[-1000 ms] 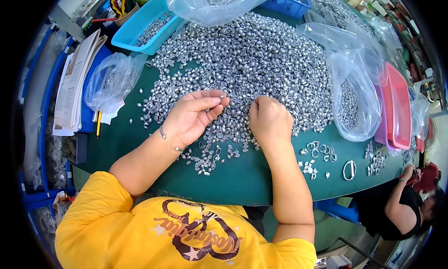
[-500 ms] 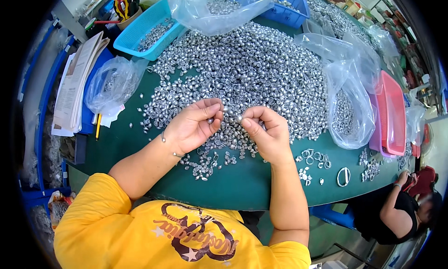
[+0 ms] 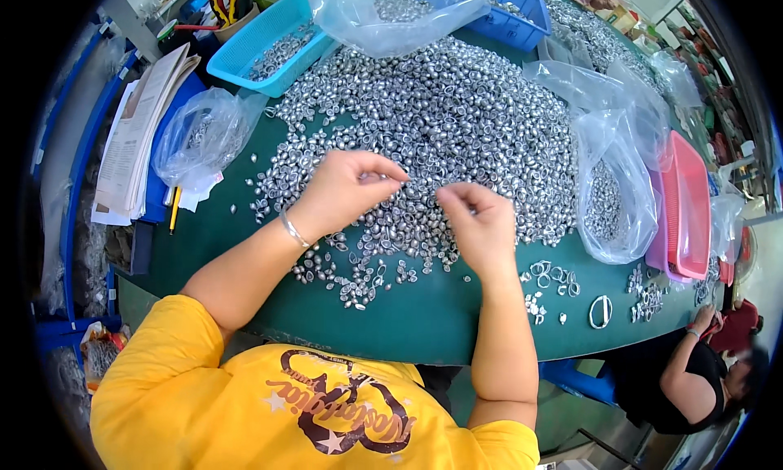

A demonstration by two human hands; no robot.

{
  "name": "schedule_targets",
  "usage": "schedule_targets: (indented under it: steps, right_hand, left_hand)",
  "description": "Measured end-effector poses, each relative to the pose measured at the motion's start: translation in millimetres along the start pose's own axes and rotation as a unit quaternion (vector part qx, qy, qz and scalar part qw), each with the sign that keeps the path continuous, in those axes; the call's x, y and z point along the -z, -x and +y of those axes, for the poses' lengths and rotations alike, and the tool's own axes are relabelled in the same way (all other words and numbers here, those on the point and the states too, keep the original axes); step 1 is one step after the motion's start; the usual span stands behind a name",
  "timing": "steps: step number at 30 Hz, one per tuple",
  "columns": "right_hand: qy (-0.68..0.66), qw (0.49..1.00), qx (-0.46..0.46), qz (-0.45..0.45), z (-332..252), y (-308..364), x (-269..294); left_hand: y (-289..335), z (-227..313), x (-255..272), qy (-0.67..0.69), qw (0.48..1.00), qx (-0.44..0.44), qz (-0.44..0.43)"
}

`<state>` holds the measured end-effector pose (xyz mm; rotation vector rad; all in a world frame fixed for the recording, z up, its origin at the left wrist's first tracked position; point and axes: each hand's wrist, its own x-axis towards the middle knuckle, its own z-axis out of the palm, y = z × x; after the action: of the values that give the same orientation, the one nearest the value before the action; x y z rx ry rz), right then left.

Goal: The person sorts small metal rings and buckles on a green table by hand, picking them up and moving them into different piles or containers.

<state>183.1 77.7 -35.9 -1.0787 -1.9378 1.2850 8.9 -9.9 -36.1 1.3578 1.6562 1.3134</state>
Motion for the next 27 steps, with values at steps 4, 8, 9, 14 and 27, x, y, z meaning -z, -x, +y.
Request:
schedule_targets:
  steps: [4,8,9,14,27]
  right_hand:
    - [0.289,0.941,0.174,0.005,5.0,3.2,-19.8]
    - [0.363,0.914,0.179,0.037,6.4,3.6,-29.0]
    - [0.377,0.907,0.181,0.045,6.5,3.6,-30.9]
    - [0.351,0.907,0.222,0.063,10.2,1.5,-33.7]
    - [0.317,0.92,0.231,0.02,9.6,-0.4,-34.4]
  left_hand:
    - [-7.4,-13.8,-15.0,-0.312,0.937,-0.153,-0.044]
    - [-13.1,-14.9,-19.6,-0.345,0.926,-0.144,-0.052]
    - [-13.1,-15.5,-19.1,-0.342,0.927,-0.148,-0.05]
    - [-2.8,-15.8,-11.6,-0.173,0.979,-0.103,-0.027]
    - [95.0,-1.3,-3.1,0.579,0.745,0.328,-0.045]
